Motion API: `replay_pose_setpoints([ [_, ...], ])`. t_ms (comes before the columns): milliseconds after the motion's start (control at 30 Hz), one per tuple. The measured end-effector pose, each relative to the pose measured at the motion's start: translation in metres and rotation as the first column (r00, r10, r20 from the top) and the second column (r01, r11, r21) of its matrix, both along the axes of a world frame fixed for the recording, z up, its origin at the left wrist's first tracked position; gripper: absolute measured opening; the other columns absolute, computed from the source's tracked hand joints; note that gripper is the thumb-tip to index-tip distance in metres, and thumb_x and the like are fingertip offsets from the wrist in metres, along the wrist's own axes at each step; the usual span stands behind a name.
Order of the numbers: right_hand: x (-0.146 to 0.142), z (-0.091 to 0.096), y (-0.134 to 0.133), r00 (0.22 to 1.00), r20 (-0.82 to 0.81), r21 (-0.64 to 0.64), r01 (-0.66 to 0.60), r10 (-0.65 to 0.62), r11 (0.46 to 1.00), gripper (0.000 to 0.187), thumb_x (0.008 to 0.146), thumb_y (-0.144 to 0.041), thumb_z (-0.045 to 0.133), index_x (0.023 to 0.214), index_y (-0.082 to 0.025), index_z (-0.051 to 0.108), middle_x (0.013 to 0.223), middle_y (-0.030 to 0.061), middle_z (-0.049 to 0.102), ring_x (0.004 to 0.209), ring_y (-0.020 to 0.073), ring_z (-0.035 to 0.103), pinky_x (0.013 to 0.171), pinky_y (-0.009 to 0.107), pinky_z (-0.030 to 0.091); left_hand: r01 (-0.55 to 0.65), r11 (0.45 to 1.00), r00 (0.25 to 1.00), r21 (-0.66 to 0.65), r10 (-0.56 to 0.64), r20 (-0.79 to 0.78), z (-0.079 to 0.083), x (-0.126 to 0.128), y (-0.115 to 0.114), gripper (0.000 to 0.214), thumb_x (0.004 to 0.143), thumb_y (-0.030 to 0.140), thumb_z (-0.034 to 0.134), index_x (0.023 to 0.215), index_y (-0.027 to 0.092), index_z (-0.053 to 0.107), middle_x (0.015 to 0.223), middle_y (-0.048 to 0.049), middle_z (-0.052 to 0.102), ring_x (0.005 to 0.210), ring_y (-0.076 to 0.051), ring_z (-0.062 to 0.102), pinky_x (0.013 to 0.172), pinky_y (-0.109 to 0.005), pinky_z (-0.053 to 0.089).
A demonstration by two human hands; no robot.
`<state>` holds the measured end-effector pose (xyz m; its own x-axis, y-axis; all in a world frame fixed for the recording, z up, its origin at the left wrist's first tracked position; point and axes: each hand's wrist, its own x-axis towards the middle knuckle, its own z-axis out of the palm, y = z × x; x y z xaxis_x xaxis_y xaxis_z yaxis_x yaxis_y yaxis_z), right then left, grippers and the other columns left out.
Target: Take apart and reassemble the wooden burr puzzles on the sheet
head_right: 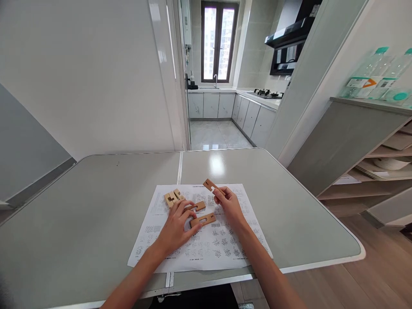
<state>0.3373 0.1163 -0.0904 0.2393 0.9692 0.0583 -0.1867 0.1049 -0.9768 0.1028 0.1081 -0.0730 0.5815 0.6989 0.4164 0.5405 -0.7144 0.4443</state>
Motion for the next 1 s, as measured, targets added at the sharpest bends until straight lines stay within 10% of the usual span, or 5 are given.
replay_pose_setpoints([
  [267,0.0,0.004,-0.001,0.983,-0.172,0.015,-0.068,0.07,0.998,0.04,0.087,-0.06,0.078,0.082,-0.024,0.062,0.086,0.0019,0.064,0.061,0.0137,0.049,0.058,0.031,0.04,0.021,0.997,0.998,0.071,-0.024,0.05,0.002,0.003,-0.002,0.004,0.101,0.025,0.063,0.099,0.021,0.064,0.121,-0.0093,0.069,0.125,-0.032,0.058,0.106,-0.053,0.05],
  [533,-0.005,0.011,-0.007,0.936,-0.226,0.003,-0.276,0.27,0.961,0.041,0.092,-0.058,0.074,0.081,-0.022,0.058,0.066,-0.0025,0.051,0.052,0.0111,0.035,0.05,0.03,0.026,0.044,0.834,0.859,-0.55,0.249,0.447,0.009,0.011,-0.006,0.028,0.108,0.049,0.045,0.109,0.022,0.053,0.094,-0.0022,0.078,0.053,-0.013,0.066,0.059,-0.03,0.054],
  [767,-0.011,0.014,-0.012,0.871,-0.198,0.008,-0.457,0.449,0.89,0.036,0.094,-0.057,0.072,0.095,-0.021,0.064,0.067,-0.0031,0.053,0.051,0.0103,0.037,0.051,0.029,0.025,0.112,0.781,0.768,-0.615,0.325,0.553,0.007,0.014,0.0,0.046,0.106,0.054,0.047,0.131,0.019,0.06,0.114,-0.0129,0.08,0.071,-0.019,0.076,0.051,-0.026,0.05],
  [1000,-0.02,0.014,-0.018,0.821,0.105,-0.031,-0.561,0.561,0.827,0.037,0.103,-0.057,0.058,0.106,-0.021,0.062,0.066,-0.0037,0.059,0.051,0.0105,0.045,0.051,0.026,0.03,0.031,0.808,0.778,-0.589,0.35,0.521,0.003,0.011,0.001,0.048,0.107,0.051,0.047,0.14,0.019,0.059,0.112,-0.0112,0.081,0.103,-0.027,0.077,0.094,-0.04,0.061],
])
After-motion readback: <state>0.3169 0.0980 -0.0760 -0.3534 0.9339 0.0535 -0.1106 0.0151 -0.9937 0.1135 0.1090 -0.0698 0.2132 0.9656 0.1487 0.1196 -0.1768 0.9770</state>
